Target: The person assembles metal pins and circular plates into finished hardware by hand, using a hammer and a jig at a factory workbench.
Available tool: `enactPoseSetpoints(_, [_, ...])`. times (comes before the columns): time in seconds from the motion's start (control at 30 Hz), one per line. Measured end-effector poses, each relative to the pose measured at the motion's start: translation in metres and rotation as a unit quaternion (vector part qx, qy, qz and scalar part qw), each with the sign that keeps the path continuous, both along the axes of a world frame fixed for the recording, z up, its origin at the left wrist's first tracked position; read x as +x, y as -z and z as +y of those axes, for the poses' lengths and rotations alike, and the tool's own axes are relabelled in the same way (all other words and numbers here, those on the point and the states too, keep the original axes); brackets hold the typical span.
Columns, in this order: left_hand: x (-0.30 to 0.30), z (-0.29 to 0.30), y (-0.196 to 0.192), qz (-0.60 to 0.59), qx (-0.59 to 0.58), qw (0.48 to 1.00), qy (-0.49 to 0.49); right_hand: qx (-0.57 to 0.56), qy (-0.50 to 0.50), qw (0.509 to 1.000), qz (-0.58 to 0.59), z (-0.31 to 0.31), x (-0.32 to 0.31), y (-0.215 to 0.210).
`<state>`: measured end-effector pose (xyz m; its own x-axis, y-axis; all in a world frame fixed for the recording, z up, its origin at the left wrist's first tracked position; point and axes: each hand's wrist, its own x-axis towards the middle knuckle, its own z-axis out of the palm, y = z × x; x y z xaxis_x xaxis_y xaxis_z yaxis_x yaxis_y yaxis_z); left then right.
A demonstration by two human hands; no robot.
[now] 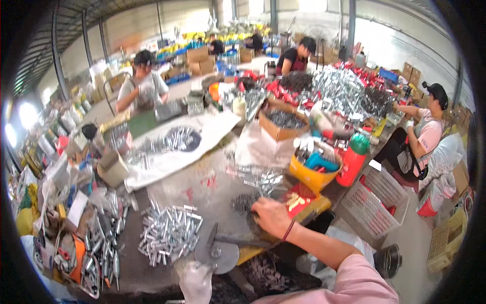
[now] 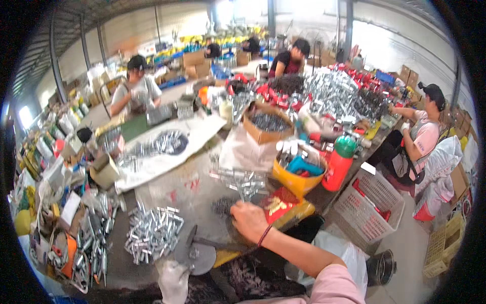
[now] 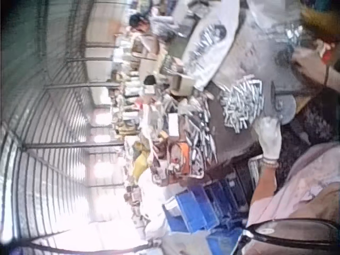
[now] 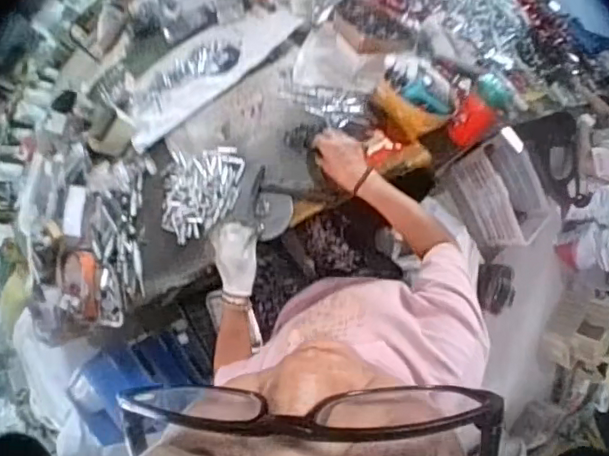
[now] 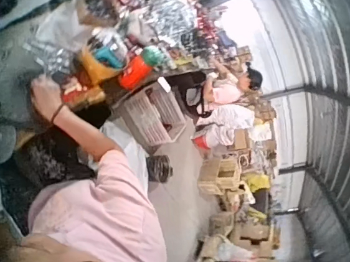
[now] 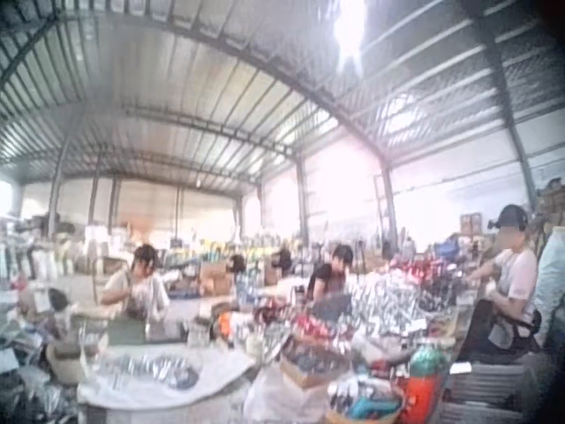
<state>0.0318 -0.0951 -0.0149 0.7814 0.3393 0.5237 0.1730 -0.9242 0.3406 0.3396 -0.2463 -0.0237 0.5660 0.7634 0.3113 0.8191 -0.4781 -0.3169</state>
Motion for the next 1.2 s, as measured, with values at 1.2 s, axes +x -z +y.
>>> enactPoseSetpoints(1.2, [0.022, 0.008, 0.002, 0.029, -0.086, 0.996, -0.022, 0.158, -0.258, 0.935, 0.185, 0.023, -0.081, -0.025])
